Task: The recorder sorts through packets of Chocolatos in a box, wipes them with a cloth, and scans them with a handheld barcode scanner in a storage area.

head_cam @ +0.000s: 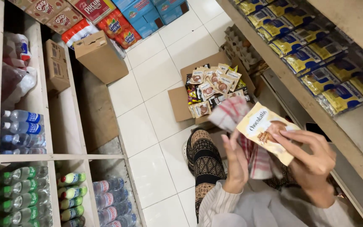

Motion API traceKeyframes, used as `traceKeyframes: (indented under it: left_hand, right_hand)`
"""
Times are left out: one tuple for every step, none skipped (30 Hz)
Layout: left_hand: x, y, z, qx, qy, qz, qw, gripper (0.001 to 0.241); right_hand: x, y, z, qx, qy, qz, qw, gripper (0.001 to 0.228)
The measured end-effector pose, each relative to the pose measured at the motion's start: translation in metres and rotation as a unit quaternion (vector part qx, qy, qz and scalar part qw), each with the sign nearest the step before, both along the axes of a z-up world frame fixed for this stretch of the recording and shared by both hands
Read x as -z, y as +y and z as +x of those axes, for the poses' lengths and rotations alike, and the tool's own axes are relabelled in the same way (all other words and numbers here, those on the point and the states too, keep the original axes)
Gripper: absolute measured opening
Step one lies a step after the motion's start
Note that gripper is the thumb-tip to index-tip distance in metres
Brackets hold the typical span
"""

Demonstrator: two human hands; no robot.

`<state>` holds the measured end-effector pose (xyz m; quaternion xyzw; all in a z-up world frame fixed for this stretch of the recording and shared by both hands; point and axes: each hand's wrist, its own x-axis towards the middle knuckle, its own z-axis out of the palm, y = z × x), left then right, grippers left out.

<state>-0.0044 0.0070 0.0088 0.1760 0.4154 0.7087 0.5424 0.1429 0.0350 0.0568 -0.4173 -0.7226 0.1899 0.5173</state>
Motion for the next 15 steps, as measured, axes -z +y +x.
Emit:
traceKeyframes:
  left_hand:
    - [0.001, -0.001, 0.001, 0.029, -0.019, -0.008, 0.999, 0.068]
    - [0.003, -0.002, 0.003, 0.028, -0.022, -0.01, 0.999, 0.068]
    - [0.005, -0.003, 0.005, 0.054, -0.036, -0.014, 0.998, 0.065]
    - [0.007, -0.002, 0.006, 0.079, -0.049, -0.015, 0.996, 0.062]
    - [0.003, 0.0, 0.006, 0.078, -0.05, -0.014, 0.996, 0.062]
    - [-0.001, 0.002, 0.006, 0.076, -0.064, -0.028, 0.995, 0.062]
    - [-0.005, 0.003, 0.005, 0.075, -0.079, -0.041, 0.993, 0.063]
    - [-0.004, 0.003, 0.004, 0.077, -0.079, -0.041, 0.993, 0.063]
    - [-0.004, 0.002, 0.003, 0.063, -0.091, -0.041, 0.993, 0.06]
    - [-0.003, 0.002, 0.002, 0.052, -0.102, -0.041, 0.993, 0.057]
    - [0.001, -0.001, -0.002, 0.056, -0.103, -0.041, 0.992, 0.057]
    - [0.005, -0.002, -0.006, 0.048, -0.074, -0.038, 0.995, 0.055]
    - [0.009, -0.003, -0.01, 0.039, -0.046, -0.034, 0.998, 0.054]
    - [0.011, -0.004, -0.016, 0.049, -0.046, -0.033, 0.997, 0.054]
    - [0.013, -0.005, -0.022, 0.032, 0.037, -0.032, 0.998, 0.054]
  right_hand:
    - [-0.006, 0.004, 0.003, 0.032, -0.124, 0.102, 0.987, 0.044]
    - [-0.009, 0.005, 0.004, 0.031, -0.126, 0.1, 0.987, 0.044]
    - [-0.012, 0.006, 0.005, 0.006, -0.179, 0.114, 0.977, 0.046]
    - [-0.015, 0.009, 0.004, -0.02, -0.23, 0.131, 0.964, 0.048]
    - [-0.014, 0.01, 0.004, -0.021, -0.231, 0.132, 0.964, 0.048]
    - [-0.012, 0.01, 0.003, -0.036, -0.242, 0.151, 0.958, 0.052]
    - [-0.01, 0.01, 0.003, -0.051, -0.252, 0.169, 0.951, 0.056]
    - [-0.008, 0.009, 0.003, -0.05, -0.253, 0.169, 0.951, 0.056]
    - [-0.006, 0.008, 0.004, -0.059, -0.252, 0.174, 0.95, 0.054]
    - [-0.004, 0.007, 0.005, -0.066, -0.252, 0.178, 0.949, 0.052]
    - [-0.003, 0.006, 0.006, -0.062, -0.253, 0.177, 0.949, 0.052]
    - [-0.002, 0.005, 0.007, -0.079, -0.237, 0.145, 0.957, 0.052]
    - [-0.001, 0.005, 0.009, -0.096, -0.22, 0.114, 0.964, 0.052]
    - [-0.001, 0.005, 0.011, -0.085, -0.221, 0.114, 0.965, 0.052]
    - [-0.001, 0.005, 0.013, -0.102, -0.143, 0.047, 0.983, 0.052]
